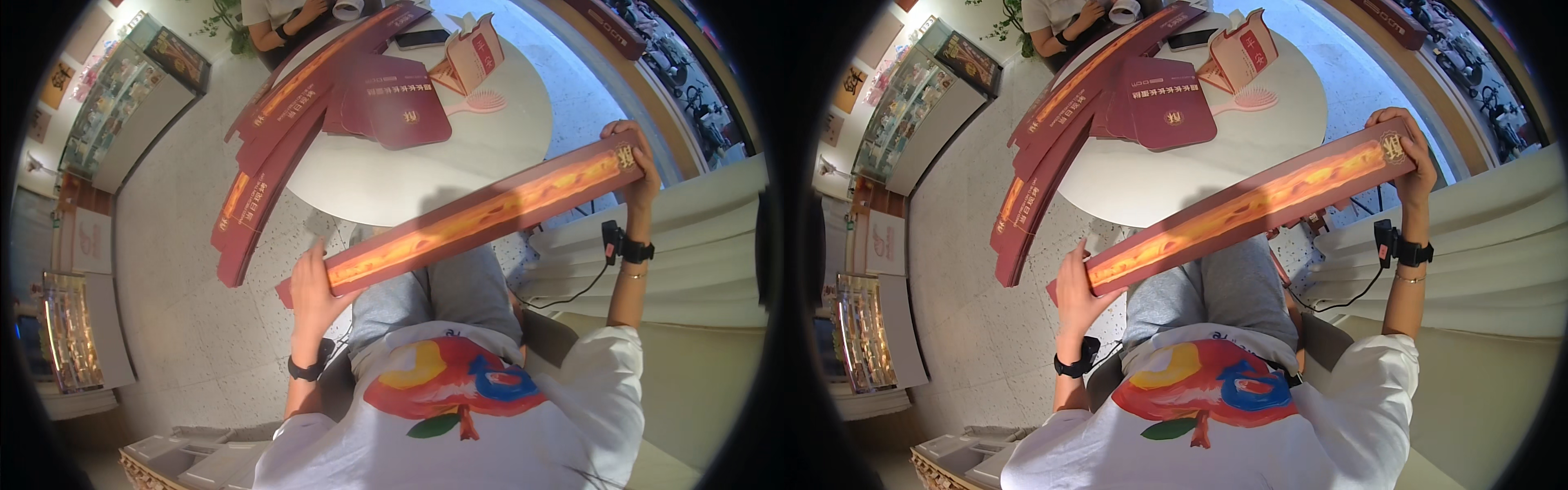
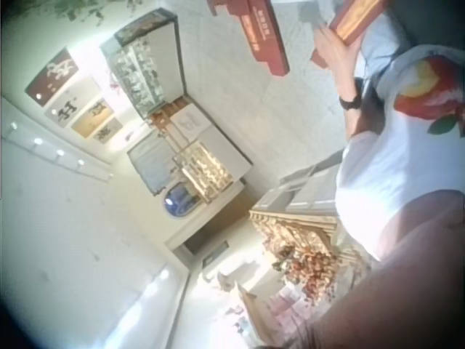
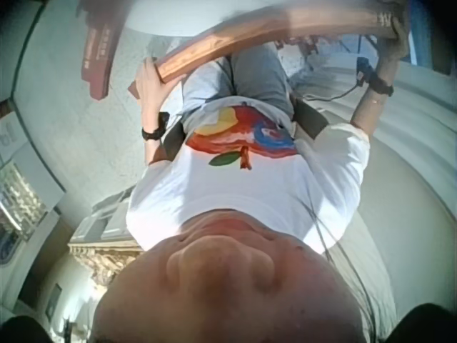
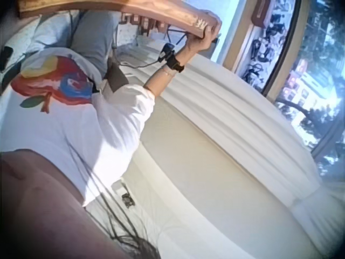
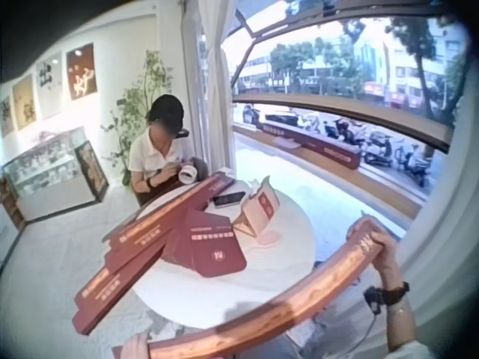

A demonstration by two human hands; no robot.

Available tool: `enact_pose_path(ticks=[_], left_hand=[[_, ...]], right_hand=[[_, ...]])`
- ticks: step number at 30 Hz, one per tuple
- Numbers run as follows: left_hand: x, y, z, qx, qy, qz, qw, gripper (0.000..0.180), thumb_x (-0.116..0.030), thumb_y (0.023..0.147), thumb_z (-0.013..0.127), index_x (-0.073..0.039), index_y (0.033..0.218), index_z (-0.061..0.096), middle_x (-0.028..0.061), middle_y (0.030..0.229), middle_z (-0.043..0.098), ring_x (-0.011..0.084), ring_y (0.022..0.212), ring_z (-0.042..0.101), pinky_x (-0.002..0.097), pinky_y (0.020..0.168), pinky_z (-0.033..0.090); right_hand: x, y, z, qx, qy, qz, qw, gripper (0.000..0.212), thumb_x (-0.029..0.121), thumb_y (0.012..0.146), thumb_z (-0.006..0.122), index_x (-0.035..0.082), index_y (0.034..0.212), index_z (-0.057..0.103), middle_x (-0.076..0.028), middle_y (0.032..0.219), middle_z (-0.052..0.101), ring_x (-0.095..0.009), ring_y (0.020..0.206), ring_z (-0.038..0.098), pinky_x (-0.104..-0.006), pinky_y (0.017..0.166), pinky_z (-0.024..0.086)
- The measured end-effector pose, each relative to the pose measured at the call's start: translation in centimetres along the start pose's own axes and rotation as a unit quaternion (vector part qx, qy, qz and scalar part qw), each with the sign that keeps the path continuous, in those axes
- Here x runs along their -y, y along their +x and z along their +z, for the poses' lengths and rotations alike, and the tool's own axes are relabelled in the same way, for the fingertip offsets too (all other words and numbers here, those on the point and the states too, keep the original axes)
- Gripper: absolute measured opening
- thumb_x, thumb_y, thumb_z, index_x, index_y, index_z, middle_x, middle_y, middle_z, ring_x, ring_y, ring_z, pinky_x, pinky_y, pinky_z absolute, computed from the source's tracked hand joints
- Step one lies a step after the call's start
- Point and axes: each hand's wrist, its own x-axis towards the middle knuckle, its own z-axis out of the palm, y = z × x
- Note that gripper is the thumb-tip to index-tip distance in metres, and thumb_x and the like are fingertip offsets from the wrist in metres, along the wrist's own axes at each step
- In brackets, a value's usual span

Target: The person assembles long, maroon-colored cardboard boxes by folding flaps and tucking tabs into slots. They handle each box one at a time, folding the sides and ends to form a rectangular package, then placing the finished box on the table.

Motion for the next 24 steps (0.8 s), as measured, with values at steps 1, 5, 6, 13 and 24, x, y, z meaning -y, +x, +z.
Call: enact_pose_path(ticks=[1,5,6,13,24], left_hand=[[0.3,0.0,-0.1,-0.021,-0.019,-0.010,1.000,0.087,-0.040,0.058,0.087,-0.002,0.128,0.051,0.0153,0.109,0.057,0.0339,0.101,0.054,0.0419,0.090,0.043],[-1.0,2.5,0.2,-0.031,-0.004,-0.014,0.999,0.080,-0.048,0.054,0.088,-0.004,0.115,0.058,0.0115,0.102,0.062,0.0320,0.092,0.059,0.0411,0.081,0.046],[-1.4,3.2,0.3,-0.046,0.012,-0.009,0.999,0.080,-0.049,0.054,0.088,-0.004,0.113,0.059,0.0110,0.100,0.062,0.0320,0.090,0.059,0.0407,0.080,0.046],[-2.4,7.5,1.1,-0.071,0.065,0.011,0.995,0.075,-0.046,0.058,0.086,-0.002,0.112,0.059,0.0127,0.100,0.063,0.0329,0.090,0.059,0.0405,0.080,0.045],[-1.5,6.4,0.3,0.017,0.056,-0.010,0.998,0.077,-0.041,0.058,0.086,-0.002,0.119,0.058,0.0132,0.110,0.063,0.0340,0.099,0.059,0.0431,0.088,0.046]], right_hand=[[-1.0,0.6,-0.7,0.005,0.023,0.018,1.000,0.047,0.036,0.087,0.050,-0.002,0.114,0.050,-0.017,0.108,0.056,-0.027,0.112,0.054,-0.0356,0.102,0.039],[-6.3,4.3,-3.6,0.044,-0.037,0.157,0.986,0.057,0.036,0.094,0.047,-0.003,0.135,0.047,-0.019,0.140,0.050,-0.025,0.131,0.046,-0.0355,0.111,0.031],[-7.7,5.3,-3.6,0.008,-0.035,0.161,0.986,0.058,0.038,0.095,0.047,-0.002,0.136,0.047,-0.016,0.141,0.050,-0.023,0.131,0.047,-0.0345,0.111,0.031],[-14.4,7.2,-4.4,-0.068,0.032,0.141,0.987,0.059,0.040,0.099,0.044,-0.002,0.140,0.045,-0.012,0.144,0.049,-0.021,0.133,0.045,-0.0334,0.114,0.028],[-12.9,8.6,-1.9,-0.013,-0.381,0.022,0.924,0.046,0.033,0.096,0.057,0.009,0.135,0.054,-0.012,0.141,0.051,-0.025,0.128,0.050,-0.0346,0.107,0.038]])
